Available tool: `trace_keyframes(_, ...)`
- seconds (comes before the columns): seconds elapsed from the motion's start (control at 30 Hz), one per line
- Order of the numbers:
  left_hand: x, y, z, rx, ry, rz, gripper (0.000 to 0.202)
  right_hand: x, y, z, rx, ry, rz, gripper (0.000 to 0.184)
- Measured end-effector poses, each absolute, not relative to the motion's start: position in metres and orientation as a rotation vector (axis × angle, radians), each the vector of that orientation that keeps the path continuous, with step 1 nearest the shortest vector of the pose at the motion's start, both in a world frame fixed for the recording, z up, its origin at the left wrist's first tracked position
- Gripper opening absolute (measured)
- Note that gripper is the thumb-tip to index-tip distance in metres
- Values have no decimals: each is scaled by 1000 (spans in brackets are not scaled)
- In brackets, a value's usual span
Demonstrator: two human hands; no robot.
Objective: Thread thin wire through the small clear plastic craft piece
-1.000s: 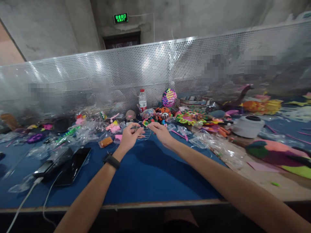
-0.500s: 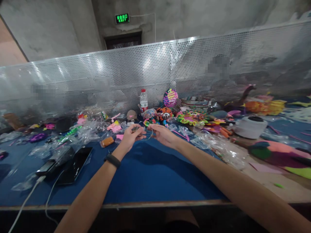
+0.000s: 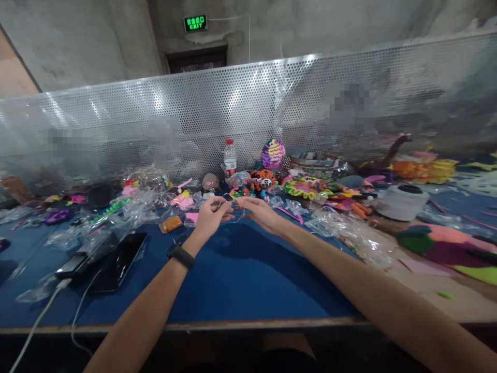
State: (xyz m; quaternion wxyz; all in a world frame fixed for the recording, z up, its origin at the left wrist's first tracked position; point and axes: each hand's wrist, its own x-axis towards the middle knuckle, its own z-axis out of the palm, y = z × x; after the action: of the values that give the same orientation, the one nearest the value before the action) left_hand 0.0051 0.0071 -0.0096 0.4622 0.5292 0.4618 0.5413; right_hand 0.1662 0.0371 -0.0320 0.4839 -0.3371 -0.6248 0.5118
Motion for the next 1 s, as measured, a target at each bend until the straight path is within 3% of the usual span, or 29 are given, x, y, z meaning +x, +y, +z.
trace_keyframes(0.2,4,4,-14,1738,1245,1531,15,165,40,-40,-961,-1649,620,26)
trace_keyframes(0.6,9,-2,-16,2076,1281,1420,9,154,27,-34,-1006,-1590,515,28)
trace_keyframes(0.8,10,-2,-11,1785,1146,1441,17,157,31,-35,-936,-1521,611,37)
trace_keyframes(1.0,4,7,-8,1490,1071,1390,30,156,35,-32,-929,-1277,1118,33)
